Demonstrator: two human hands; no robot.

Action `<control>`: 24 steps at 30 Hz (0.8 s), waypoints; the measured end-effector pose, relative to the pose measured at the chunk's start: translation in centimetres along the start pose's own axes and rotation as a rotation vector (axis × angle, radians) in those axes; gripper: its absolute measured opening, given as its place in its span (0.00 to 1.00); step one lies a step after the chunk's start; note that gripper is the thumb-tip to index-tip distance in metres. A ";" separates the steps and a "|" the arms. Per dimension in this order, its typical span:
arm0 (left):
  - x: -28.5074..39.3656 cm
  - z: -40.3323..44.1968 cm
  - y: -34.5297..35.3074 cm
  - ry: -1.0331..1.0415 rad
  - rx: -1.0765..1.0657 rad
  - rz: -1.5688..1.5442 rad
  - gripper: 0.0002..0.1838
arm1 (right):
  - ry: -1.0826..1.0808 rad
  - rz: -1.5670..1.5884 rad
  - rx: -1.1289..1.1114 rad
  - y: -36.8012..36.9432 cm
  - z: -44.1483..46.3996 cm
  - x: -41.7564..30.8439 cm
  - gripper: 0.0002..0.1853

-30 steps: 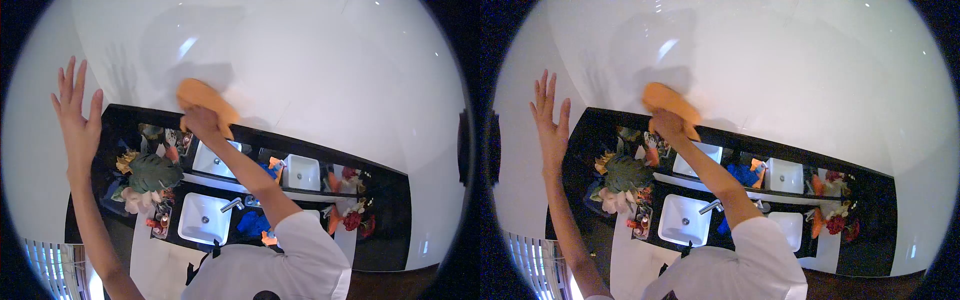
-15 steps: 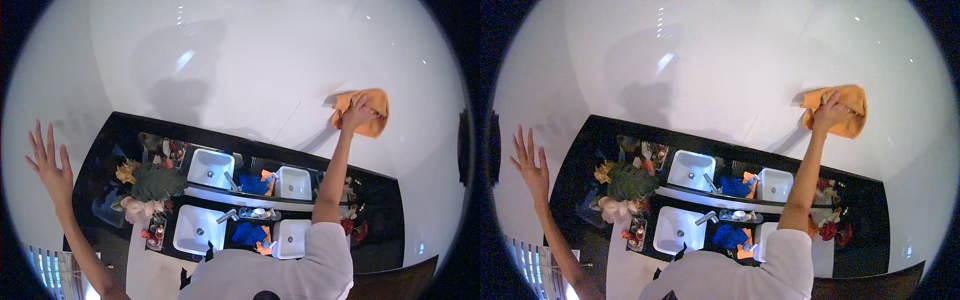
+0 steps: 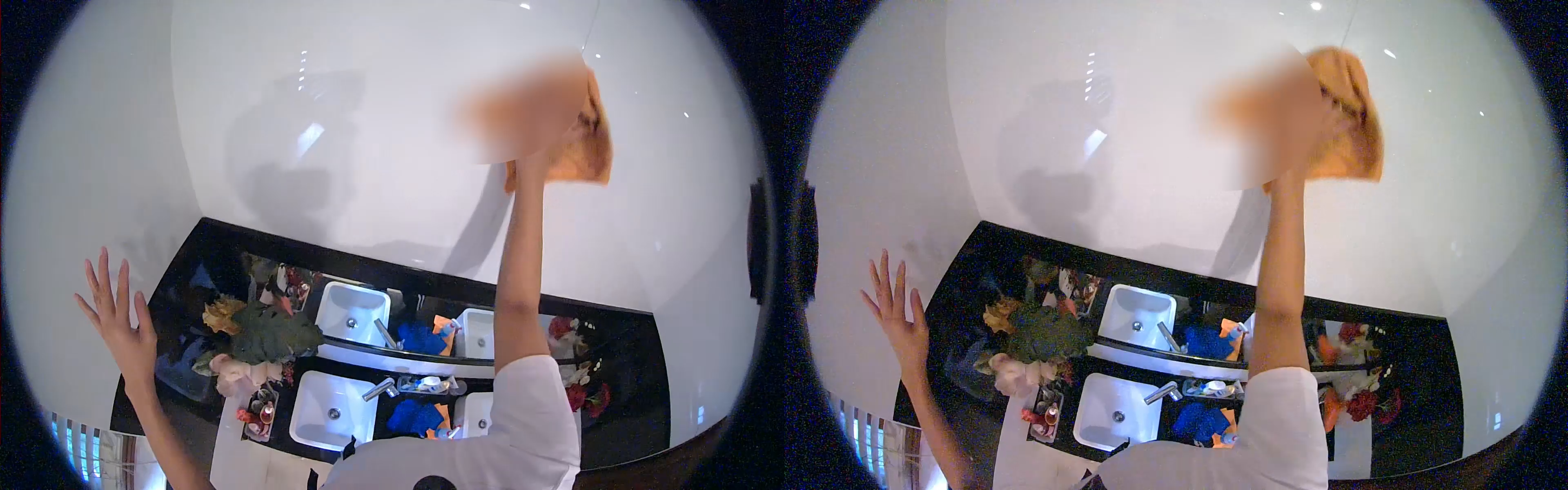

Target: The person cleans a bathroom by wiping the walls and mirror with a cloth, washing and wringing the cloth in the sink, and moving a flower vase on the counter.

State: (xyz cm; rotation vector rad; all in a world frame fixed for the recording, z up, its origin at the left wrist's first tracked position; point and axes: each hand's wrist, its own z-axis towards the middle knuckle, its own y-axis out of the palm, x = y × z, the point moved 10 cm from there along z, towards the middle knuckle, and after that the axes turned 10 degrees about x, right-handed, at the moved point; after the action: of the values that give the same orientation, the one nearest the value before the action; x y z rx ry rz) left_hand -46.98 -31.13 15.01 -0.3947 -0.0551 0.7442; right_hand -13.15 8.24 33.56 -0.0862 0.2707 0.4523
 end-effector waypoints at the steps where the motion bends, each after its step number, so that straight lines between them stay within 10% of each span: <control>1: -0.3 -0.1 0.0 -0.037 0.018 -0.032 0.24 | 0.041 0.244 -0.058 -1.3 1.0 -3.2 0.30; 7: 6.1 0.8 3.0 -0.032 -0.059 -0.234 0.22 | -0.641 0.413 -0.397 6.0 -12.2 -19.5 0.15; 10: 9.2 1.0 4.0 -0.022 -0.084 -0.362 0.20 | -0.565 1.129 -0.991 3.9 -22.1 -18.9 0.15; 13: 10.7 0.9 4.9 0.001 -0.182 -0.543 0.19 | -0.739 1.003 -1.263 3.2 -30.5 -12.5 0.18; 18: 11.8 0.3 8.7 -0.263 -0.415 -1.022 0.18 | -0.229 0.836 -1.148 2.6 -26.0 5.9 0.40; 19: 12.8 1.2 8.7 -0.216 -0.389 -1.028 0.18 | 0.395 0.776 -1.519 1.6 -23.4 8.8 0.46; 20: 13.9 2.0 8.7 -0.170 -0.364 -1.031 0.18 | 0.066 0.754 -0.983 1.4 -17.1 12.4 0.37; 24: 20.1 3.9 9.5 -0.043 -0.333 -1.083 0.20 | -0.008 0.645 -0.058 -6.6 0.6 14.9 0.16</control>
State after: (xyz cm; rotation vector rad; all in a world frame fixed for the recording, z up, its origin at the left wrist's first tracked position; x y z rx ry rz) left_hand -39.09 -10.09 13.30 -0.5835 -0.4024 -0.3359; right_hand 2.83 8.63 30.11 -0.0523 0.2752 1.1012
